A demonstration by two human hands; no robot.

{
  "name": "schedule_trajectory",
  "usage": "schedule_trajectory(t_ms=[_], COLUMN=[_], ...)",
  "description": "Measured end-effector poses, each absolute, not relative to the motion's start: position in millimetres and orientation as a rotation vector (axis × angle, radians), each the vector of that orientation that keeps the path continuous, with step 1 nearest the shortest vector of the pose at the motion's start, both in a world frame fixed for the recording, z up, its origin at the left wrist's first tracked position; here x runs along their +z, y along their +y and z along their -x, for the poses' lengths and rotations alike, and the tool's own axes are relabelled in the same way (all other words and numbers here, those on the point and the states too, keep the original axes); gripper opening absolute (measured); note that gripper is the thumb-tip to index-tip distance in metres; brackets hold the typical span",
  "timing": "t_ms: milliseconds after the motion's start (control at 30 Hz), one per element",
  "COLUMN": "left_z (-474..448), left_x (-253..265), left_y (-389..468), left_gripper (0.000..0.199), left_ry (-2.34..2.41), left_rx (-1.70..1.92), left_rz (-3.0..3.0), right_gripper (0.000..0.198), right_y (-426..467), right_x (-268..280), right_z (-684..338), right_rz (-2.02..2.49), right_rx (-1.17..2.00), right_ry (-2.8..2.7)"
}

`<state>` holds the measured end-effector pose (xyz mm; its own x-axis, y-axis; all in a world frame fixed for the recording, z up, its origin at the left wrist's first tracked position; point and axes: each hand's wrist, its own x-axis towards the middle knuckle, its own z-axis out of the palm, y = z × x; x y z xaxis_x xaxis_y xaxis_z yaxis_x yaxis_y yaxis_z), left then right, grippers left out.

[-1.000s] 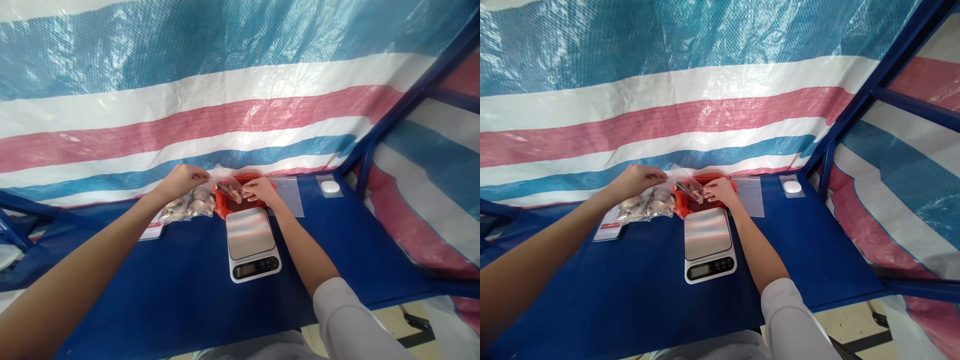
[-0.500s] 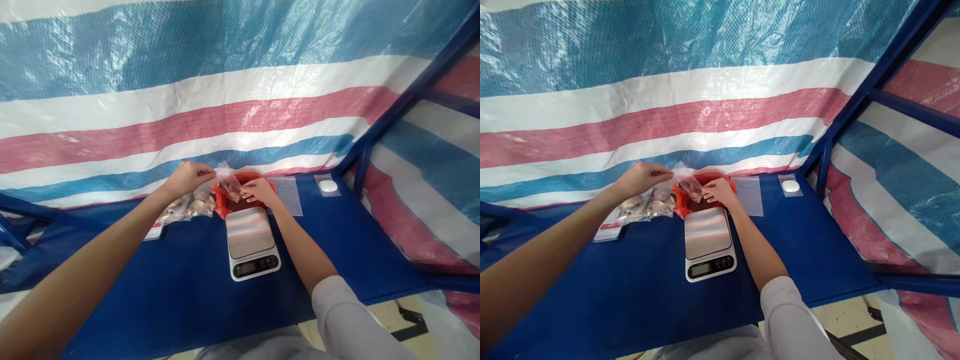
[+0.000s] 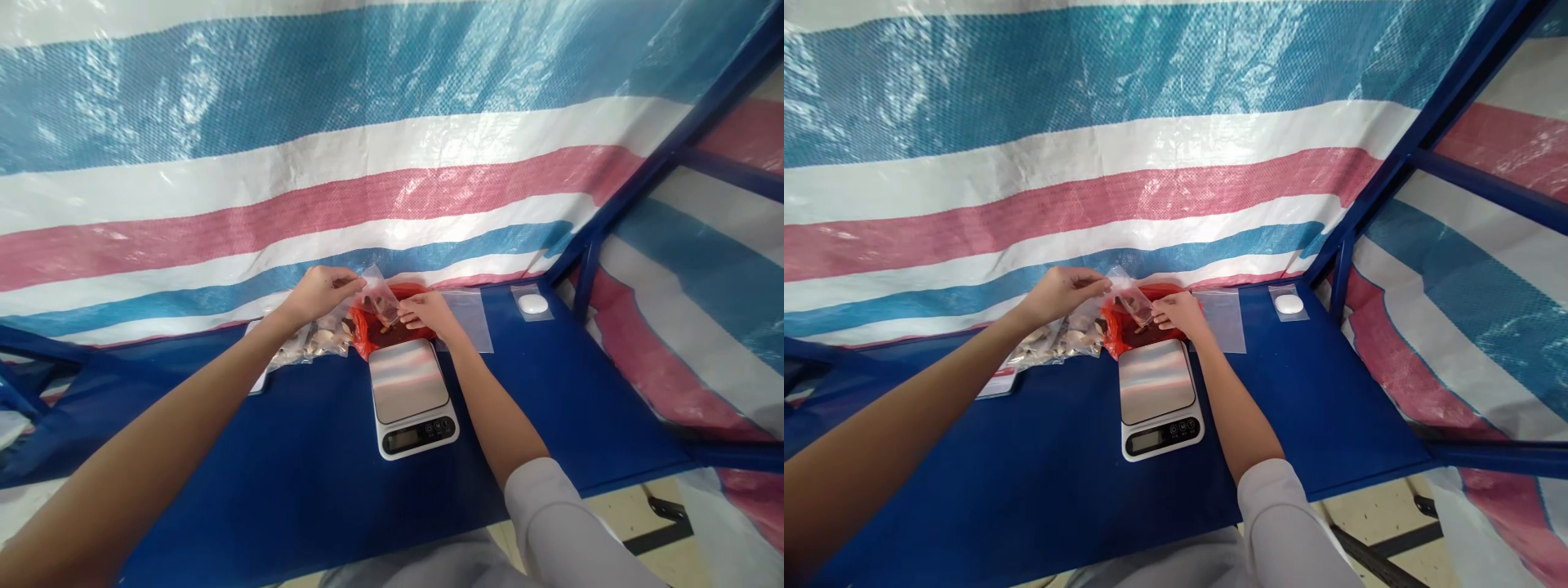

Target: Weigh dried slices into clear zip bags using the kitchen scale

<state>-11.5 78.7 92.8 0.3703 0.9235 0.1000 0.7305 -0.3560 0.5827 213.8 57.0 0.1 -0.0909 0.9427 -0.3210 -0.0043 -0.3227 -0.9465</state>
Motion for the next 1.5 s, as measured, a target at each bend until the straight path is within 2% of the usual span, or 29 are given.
schedule_trajectory(t_ms=[233, 433, 633, 967, 1200, 1500], left_z=[10, 11, 3, 19, 18, 23], left_x=[91, 92, 85, 86, 87, 95], left_y=[82, 85, 87, 88, 87, 86], left_gripper=[0.044, 0.038, 0.042, 0.045, 0.041, 0.037], left_ry=[1.354, 1.396, 1.328, 1.421, 1.417, 1.435], left_rx=[0.601, 0.617, 0.647, 0.531, 0.578, 0.619], left_rz=[-2.159, -2.159, -2.127, -2.243, -2.23, -2.18], right_gripper=[0.007, 0.011, 0.005, 0.007, 0.008, 0.009], right_y=[59, 64, 62, 68, 63, 62], right_x=[-7, -15, -13, -26, -15, -15], right_z=[-219, -225, -223, -227, -221, -220], right_rz=[1.304, 1.362, 1.265, 1.349, 1.226, 1.266], right_rx=[1.57, 1.392, 1.505, 1.401, 1.572, 1.527], right_ry=[-1.062, -1.243, -1.206, -1.258, -1.118, -1.149])
